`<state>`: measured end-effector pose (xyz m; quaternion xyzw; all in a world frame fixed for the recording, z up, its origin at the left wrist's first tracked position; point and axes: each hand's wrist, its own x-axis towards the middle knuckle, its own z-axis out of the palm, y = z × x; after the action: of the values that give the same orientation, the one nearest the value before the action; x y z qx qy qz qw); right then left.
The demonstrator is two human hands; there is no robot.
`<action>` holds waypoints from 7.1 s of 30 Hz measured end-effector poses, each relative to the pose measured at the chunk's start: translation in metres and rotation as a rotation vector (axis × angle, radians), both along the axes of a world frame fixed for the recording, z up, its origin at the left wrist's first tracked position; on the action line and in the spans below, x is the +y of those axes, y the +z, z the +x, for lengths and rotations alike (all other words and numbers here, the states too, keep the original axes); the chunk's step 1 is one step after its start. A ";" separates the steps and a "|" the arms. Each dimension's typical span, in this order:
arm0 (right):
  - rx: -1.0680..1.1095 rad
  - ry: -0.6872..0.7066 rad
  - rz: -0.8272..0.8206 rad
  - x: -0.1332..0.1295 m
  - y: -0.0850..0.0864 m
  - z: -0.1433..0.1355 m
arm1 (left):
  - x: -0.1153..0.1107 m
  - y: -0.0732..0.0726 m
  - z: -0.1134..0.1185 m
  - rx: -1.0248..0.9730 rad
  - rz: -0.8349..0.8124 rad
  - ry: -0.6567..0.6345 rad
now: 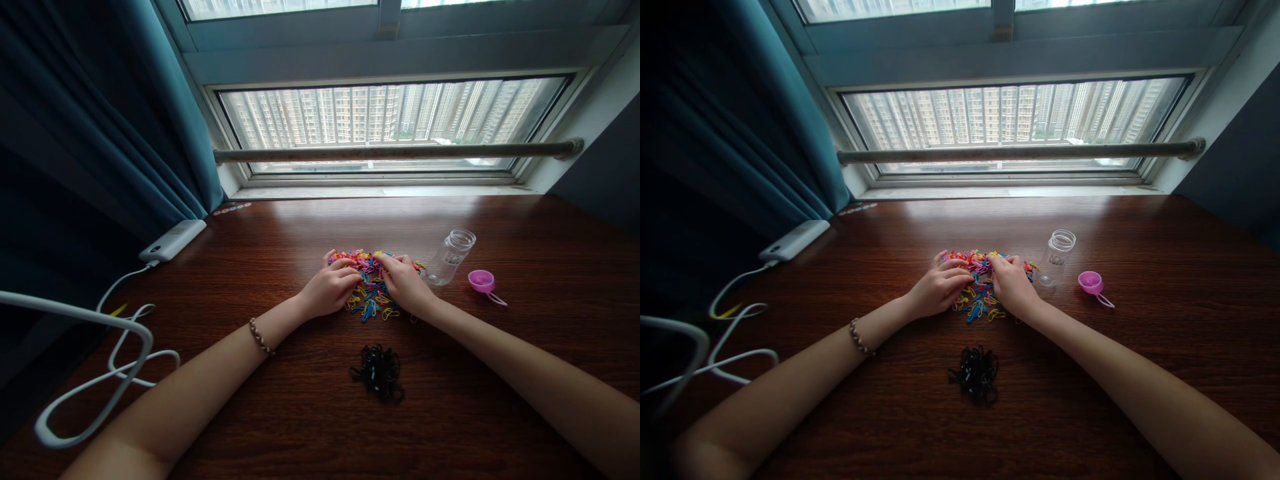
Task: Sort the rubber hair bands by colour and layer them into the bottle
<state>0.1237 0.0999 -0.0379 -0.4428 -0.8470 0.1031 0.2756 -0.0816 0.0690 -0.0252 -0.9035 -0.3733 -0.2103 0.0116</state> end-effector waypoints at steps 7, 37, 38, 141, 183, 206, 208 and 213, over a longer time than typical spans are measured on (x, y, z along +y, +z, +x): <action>-0.054 -0.004 0.021 -0.002 0.002 0.001 | 0.002 -0.003 -0.001 -0.013 0.054 0.075; 0.028 0.082 0.027 -0.002 0.003 0.000 | 0.003 -0.004 -0.001 -0.047 0.035 -0.004; 0.035 0.101 0.027 -0.002 0.003 0.000 | 0.003 -0.003 -0.001 -0.066 0.041 -0.006; 0.420 0.494 -1.007 -0.016 0.041 -0.003 | 0.018 -0.008 -0.007 -0.926 -0.410 0.257; 0.129 0.005 -0.124 0.000 0.021 0.006 | -0.022 0.032 0.019 -0.009 -0.417 -0.407; -0.100 0.004 -0.070 0.000 0.017 0.006 | -0.049 0.031 0.040 -0.043 -0.660 -0.516; -0.086 0.021 -0.068 0.000 0.016 0.006 | -0.053 0.030 0.042 -0.046 -0.669 -0.531; -0.073 0.072 -0.071 -0.001 0.012 0.002 | -0.057 0.032 0.045 -0.062 -0.744 -0.525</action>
<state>0.1261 0.0985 -0.0261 -0.4248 -0.8677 0.1267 0.2250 -0.0371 0.0123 0.0068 -0.9035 -0.1818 -0.0848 -0.3786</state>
